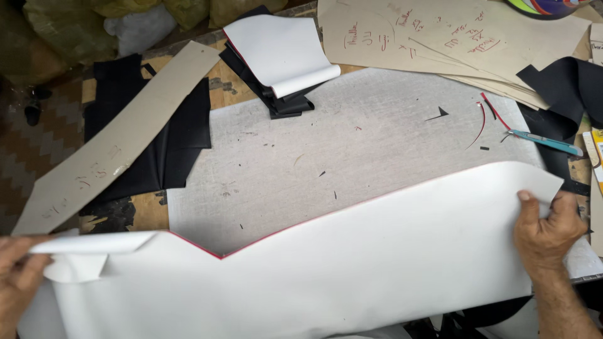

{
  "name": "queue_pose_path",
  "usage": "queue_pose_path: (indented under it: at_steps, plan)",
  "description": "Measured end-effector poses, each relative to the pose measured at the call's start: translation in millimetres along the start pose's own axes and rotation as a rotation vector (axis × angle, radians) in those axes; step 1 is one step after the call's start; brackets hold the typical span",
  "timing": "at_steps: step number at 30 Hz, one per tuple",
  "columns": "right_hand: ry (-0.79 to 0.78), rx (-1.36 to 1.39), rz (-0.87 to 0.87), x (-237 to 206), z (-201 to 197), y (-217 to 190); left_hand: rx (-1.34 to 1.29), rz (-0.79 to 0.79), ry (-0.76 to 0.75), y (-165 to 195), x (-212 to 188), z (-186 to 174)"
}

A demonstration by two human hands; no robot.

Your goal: The person places a printed cardboard template on a white sheet of fabric and uses a utility knife to cut along its edges. After cutting, they remove the template and set the cut fabric piece aside. They repeat this process with another template on the same fabric sheet.

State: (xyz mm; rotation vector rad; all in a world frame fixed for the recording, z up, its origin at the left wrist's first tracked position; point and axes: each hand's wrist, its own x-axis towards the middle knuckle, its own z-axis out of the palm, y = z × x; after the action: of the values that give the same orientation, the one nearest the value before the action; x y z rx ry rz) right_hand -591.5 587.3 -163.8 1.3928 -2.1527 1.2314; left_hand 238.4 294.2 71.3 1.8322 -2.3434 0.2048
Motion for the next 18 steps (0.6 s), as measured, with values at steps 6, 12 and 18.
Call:
queue_pose_path:
  at_steps: [6,12,18]
  plan:
    - [-0.036,-0.160,-0.081,60.8,22.2,6.3,0.137,0.096,0.162,46.9,68.6,11.4]
    - [-0.217,-0.306,-0.129,100.5,84.1,-18.5,0.094,0.247,0.112,102.8,124.6,77.7]
    - [-0.408,-0.533,0.069,112.5,113.8,-46.1,0.010,-0.013,-0.019,119.3,133.3,141.1]
